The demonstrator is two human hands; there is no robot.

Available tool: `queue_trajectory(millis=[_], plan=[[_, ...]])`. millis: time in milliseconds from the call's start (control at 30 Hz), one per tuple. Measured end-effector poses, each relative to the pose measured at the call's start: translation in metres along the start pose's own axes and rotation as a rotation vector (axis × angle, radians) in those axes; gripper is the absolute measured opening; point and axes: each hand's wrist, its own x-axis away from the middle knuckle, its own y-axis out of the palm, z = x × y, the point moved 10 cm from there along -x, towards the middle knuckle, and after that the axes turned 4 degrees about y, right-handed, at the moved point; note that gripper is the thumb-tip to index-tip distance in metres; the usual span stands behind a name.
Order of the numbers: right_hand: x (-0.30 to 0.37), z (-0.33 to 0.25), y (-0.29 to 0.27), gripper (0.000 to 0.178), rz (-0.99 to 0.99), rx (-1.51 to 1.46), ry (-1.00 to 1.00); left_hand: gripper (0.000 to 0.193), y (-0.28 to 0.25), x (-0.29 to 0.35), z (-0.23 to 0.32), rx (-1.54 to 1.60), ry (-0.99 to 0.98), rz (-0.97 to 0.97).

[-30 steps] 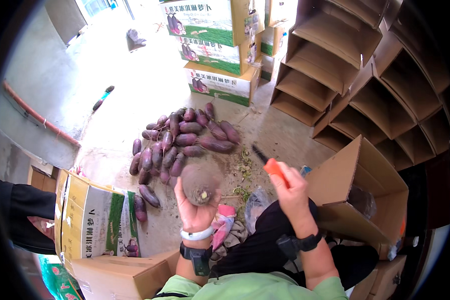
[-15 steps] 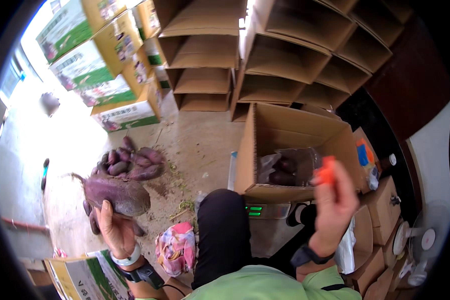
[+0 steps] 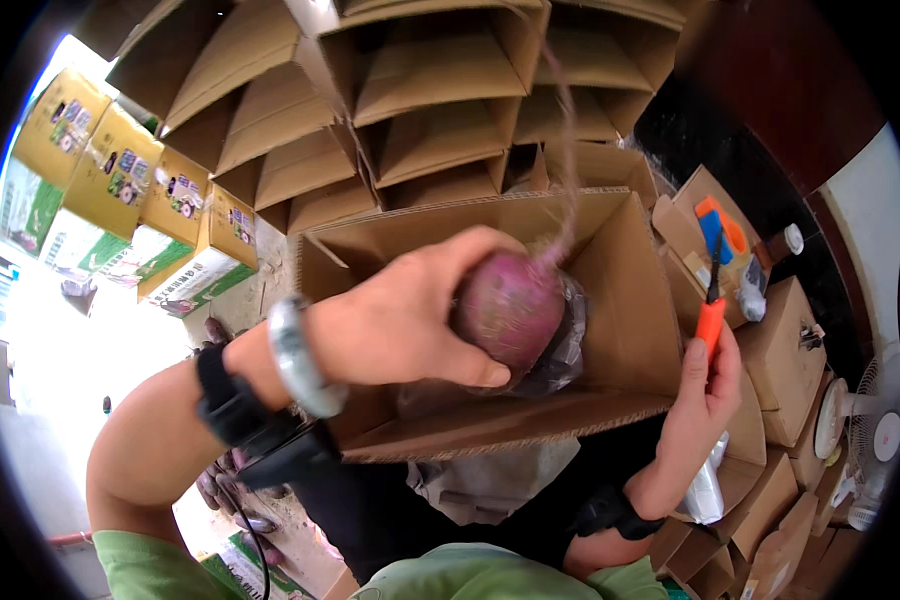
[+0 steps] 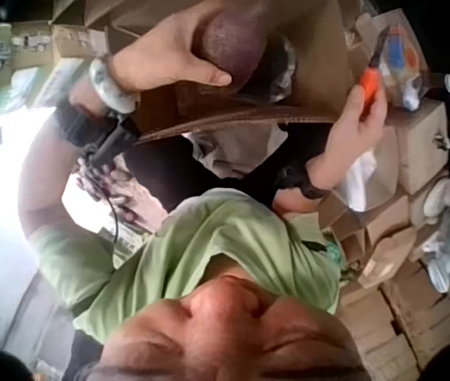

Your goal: The person picks up purple sweet potatoes from a pile on the floor, trims their ends with a utility knife, and places them into a cardboard box lined with plastic. The person repeats this process for multiple sweet potatoes.

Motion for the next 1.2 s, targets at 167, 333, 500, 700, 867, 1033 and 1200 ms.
queue_trajectory(millis=[167, 333, 500, 700, 867, 1033, 1200], plan=[[0.0, 0.011, 0.01, 0.038, -0.057, -0.039, 0.094, 0.067, 0.058, -0.068, -0.109, -0.177, -0.133, -0.28], [0.001, 0.02, 0.01, 0.045, -0.074, -0.18, 0.178, 0.071, 0.088, -0.078, -0.202, -0.511, -0.363, -0.513], [0.002, 0.019, 0.007, 0.047, -0.092, -0.116, 0.103, 0.072, 0.105, -0.069, -0.263, -0.605, -0.427, -0.572], [0.002, 0.019, 0.006, 0.047, -0.123, -0.098, 0.072, 0.071, 0.12, -0.043, -0.318, -0.804, -0.692, -0.811], [0.003, 0.014, 0.007, 0.05, -0.094, -0.064, 0.099, 0.073, 0.14, -0.06, -0.31, -0.707, -0.471, -0.689], [0.002, 0.016, 0.006, 0.051, -0.06, -0.099, 0.093, 0.077, 0.156, -0.095, -0.264, -0.566, -0.157, -0.546], [0.001, 0.019, 0.006, 0.046, -0.061, -0.054, 0.048, 0.076, 0.147, -0.123, -0.179, -0.529, 0.071, -0.529]])
